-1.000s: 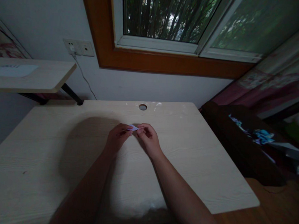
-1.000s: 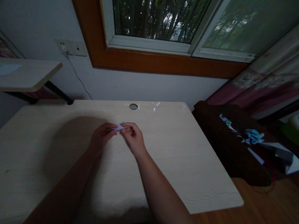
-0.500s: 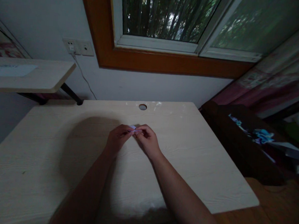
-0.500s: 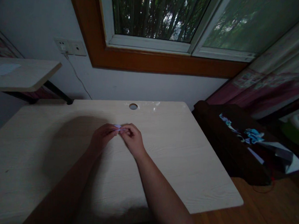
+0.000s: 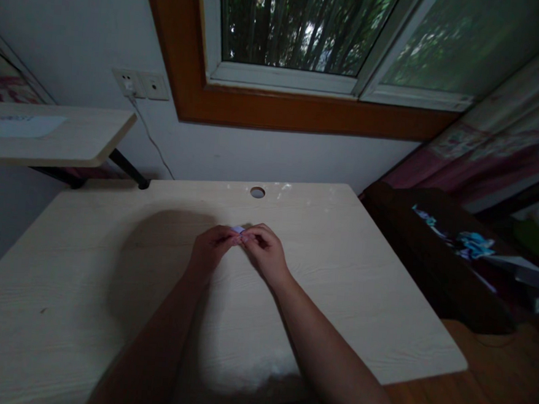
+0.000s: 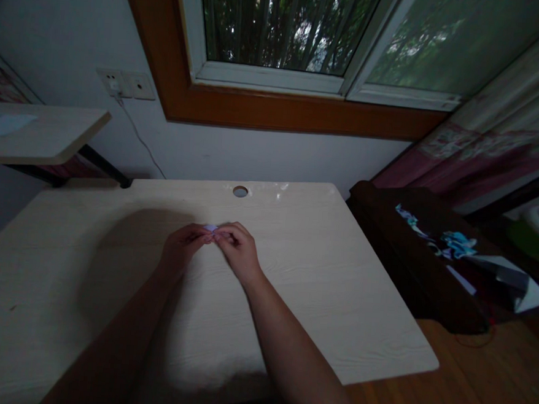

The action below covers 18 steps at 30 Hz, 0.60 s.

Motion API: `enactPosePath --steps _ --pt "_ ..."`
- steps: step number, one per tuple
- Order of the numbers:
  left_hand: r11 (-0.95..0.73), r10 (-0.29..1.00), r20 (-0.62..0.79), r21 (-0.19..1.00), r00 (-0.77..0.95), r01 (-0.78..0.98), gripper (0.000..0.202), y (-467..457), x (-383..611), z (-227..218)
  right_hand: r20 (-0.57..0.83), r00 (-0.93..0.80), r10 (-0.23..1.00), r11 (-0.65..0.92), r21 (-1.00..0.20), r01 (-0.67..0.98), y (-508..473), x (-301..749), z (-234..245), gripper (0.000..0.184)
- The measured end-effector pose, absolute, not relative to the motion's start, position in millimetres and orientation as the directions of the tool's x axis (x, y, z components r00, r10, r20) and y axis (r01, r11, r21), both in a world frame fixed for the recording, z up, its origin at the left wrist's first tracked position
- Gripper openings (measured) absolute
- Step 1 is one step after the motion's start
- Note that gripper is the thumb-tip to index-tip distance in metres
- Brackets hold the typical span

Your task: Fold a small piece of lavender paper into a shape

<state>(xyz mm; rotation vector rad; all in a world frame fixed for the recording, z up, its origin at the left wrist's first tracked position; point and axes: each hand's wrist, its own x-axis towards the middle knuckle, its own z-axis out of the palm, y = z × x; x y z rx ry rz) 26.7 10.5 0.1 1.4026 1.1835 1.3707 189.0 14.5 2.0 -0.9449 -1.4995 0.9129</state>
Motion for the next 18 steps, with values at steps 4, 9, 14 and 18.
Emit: enactPosePath --steps 4,9,14,18 --pt "-0.207 0.978 0.208 0.978 -0.019 0.036 0.011 10.2 26.5 0.8 0.389 -0.092 0.917 0.398 -0.910 0.114 16.2 191.5 1.8 0.007" --pt "-0.223 0.975 0.224 0.974 -0.011 0.042 0.011 10.1 27.3 0.9 0.392 -0.113 0.913 0.405 -0.905 0.133 16.5 193.0 1.4 0.007" --pt "-0.255 0.967 0.256 0.964 -0.013 0.072 0.008 11.1 27.4 -0.2 0.358 -0.115 0.927 0.369 -0.923 0.104 13.3 189.9 3.0 0.012" --pt "-0.272 0.962 0.273 0.960 -0.002 0.070 0.009 10.0 27.6 1.5 0.358 -0.116 0.927 0.370 -0.922 0.113 12.0 188.4 5.0 0.012"
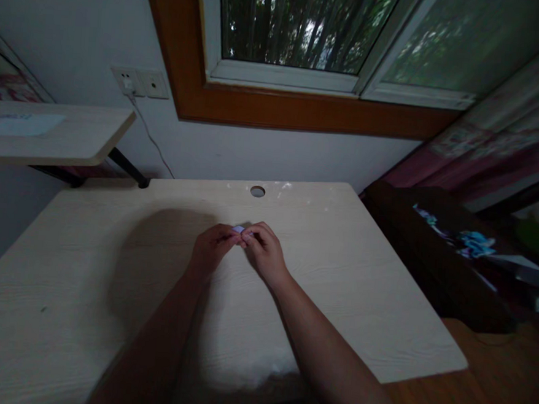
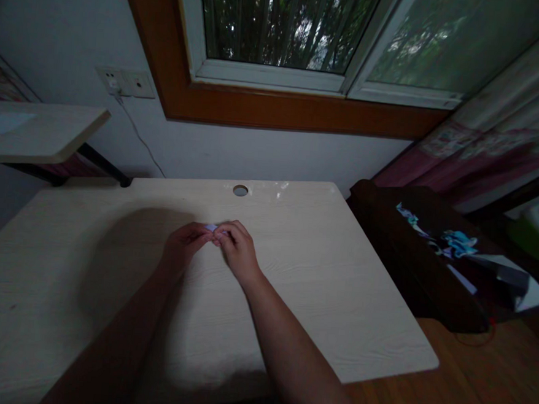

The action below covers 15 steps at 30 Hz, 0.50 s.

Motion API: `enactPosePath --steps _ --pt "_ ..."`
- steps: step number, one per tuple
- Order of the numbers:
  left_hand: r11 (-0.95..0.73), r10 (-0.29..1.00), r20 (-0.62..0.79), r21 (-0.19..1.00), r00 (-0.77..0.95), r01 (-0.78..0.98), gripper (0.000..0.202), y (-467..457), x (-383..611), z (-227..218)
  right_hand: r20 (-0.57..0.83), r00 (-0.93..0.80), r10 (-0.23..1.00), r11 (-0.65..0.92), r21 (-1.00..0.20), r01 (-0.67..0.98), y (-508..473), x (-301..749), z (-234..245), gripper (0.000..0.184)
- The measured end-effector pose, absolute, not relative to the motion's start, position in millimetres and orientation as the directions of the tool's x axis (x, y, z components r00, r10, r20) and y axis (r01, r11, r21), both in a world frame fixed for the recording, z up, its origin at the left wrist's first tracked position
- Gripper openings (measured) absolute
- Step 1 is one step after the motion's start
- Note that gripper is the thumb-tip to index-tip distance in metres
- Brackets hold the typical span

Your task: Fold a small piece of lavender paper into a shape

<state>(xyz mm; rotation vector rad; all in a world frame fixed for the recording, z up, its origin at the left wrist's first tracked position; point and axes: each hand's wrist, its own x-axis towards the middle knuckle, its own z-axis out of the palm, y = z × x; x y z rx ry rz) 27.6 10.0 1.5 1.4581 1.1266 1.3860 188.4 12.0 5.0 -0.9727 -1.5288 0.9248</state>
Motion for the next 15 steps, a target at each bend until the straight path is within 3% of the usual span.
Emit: enactPosePath --steps 7,15 --pt "-0.155 0.986 0.154 0.988 -0.058 -0.004 0.020 10 28 -1 0.387 -0.128 0.913 0.403 -0.903 0.146 12 190 4 0.013" --pt "-0.177 0.981 0.174 0.984 -0.088 -0.025 0.022 14 28 -8 0.409 -0.121 0.905 0.425 -0.890 0.165 12 188 4 0.010"
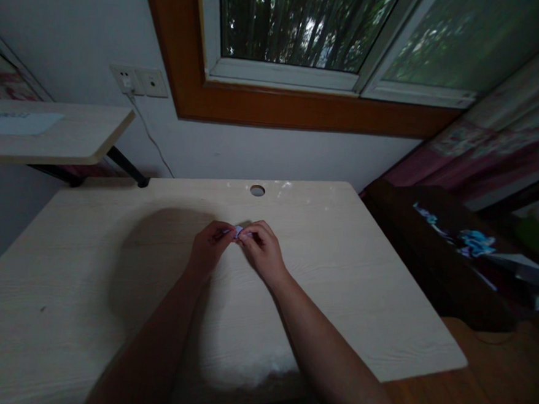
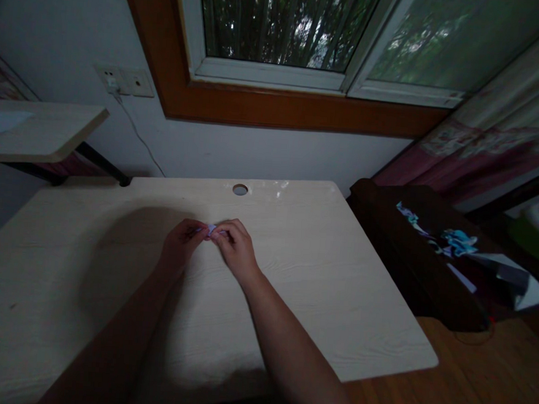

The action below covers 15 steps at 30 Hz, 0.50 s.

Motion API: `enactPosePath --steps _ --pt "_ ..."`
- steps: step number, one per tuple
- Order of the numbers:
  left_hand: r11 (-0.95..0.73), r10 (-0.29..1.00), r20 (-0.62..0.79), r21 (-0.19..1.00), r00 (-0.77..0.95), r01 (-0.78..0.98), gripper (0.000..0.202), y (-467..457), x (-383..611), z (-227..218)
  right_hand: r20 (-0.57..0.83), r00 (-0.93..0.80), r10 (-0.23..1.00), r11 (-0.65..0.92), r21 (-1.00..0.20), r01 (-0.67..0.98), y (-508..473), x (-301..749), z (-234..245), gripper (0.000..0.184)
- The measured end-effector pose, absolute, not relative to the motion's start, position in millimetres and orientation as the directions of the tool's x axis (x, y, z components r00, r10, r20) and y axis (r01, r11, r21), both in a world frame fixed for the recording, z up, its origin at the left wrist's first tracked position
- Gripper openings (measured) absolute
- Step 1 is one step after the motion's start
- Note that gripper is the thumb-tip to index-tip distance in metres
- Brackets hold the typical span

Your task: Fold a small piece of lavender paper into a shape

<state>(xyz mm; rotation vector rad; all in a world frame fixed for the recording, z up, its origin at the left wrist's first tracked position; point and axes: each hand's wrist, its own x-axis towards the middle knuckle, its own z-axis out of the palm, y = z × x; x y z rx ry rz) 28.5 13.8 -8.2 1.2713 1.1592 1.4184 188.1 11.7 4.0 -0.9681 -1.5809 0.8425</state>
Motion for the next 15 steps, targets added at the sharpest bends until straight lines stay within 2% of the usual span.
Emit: enactPosePath --steps 8,15 --pt "-0.215 0.977 0.214 0.976 -0.026 -0.037 0.019 8.0 28.8 -4.4 0.329 -0.091 0.940 0.334 -0.942 0.043 10.1 184.5 4.1 0.014" --pt "-0.308 0.951 0.308 0.951 0.002 0.009 0.017 7.6 30.4 -3.2 0.351 -0.070 0.934 0.356 -0.930 0.090 10.9 185.8 6.4 0.014"
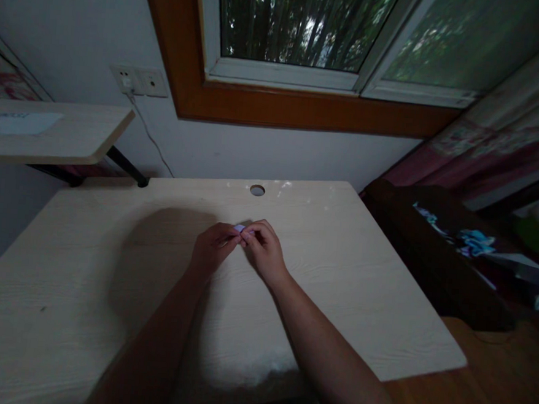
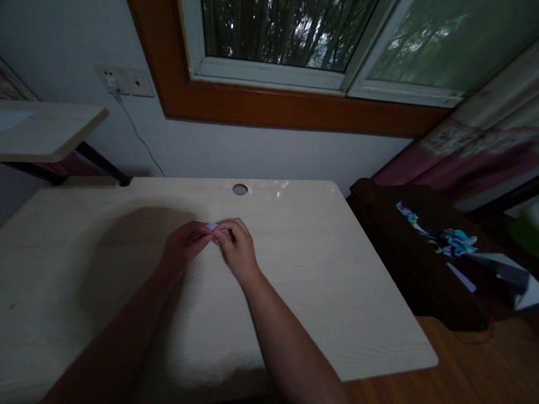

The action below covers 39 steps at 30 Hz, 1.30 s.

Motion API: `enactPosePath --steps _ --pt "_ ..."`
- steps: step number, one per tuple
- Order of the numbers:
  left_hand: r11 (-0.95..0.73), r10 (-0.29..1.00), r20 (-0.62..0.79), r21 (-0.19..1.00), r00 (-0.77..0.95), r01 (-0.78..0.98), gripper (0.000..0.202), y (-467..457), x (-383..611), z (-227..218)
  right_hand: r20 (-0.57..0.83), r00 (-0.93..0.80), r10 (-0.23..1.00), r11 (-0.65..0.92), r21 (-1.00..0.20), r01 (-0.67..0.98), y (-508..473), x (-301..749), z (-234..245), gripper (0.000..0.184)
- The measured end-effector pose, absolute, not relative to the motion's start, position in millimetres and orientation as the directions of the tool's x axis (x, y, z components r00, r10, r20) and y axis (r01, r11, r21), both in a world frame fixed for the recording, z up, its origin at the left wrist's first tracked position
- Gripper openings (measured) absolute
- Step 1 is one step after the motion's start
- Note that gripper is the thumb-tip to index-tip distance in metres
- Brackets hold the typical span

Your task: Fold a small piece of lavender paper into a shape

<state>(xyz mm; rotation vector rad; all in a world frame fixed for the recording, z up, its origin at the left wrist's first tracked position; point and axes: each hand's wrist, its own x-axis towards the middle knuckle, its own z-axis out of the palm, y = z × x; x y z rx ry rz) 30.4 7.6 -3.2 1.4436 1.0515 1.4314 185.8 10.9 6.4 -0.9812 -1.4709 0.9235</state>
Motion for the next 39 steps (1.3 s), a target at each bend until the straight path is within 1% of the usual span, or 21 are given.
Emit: enactPosePath --steps 4,9,17,22,27,29,31,34,36,39 --pt "-0.308 0.951 0.310 0.950 -0.021 0.059 0.013 8 29 -6 0.333 -0.085 0.939 0.338 -0.940 0.053 10 185 6 0.016" --pt "-0.312 0.948 0.313 0.949 -0.048 0.038 0.011 10 30 -11 0.324 -0.057 0.944 0.325 -0.946 0.017 9 182 5 0.016" --pt "-0.264 0.963 0.264 0.964 -0.058 0.002 0.018 11 32 -10 0.287 -0.033 0.957 0.285 -0.958 -0.035 8 179 3 0.016" --pt "-0.239 0.967 0.238 0.971 -0.089 -0.002 0.027 11 32 -10 0.269 -0.020 0.963 0.266 -0.959 -0.093 9 178 -2 0.014" --pt "-0.212 0.975 0.208 0.975 -0.074 -0.057 0.023 9 32 -8 0.290 -0.027 0.957 0.289 -0.956 -0.041 11 181 -4 0.016" --pt "-0.205 0.976 0.200 0.977 -0.087 -0.064 0.023 9 32 -8 0.291 -0.041 0.956 0.289 -0.956 -0.044 12 182 -5 0.017" --pt "-0.201 0.975 0.194 0.978 -0.105 -0.058 0.024 10 32 -8 0.267 -0.057 0.962 0.262 -0.961 -0.089 12 182 -7 0.019" --pt "-0.189 0.976 0.180 0.980 -0.120 -0.066 0.028 12 33 -10 0.219 -0.057 0.974 0.205 -0.960 -0.190 13 181 -10 0.028" --pt "-0.176 0.980 0.167 0.981 -0.107 -0.080 0.031 13 33 -10 0.203 -0.044 0.978 0.186 -0.951 -0.245 14 180 -10 0.035" --pt "-0.154 0.985 0.146 0.984 -0.087 -0.085 0.032 14 34 -9 0.185 -0.044 0.982 0.162 -0.936 -0.312 16 180 -8 0.040"
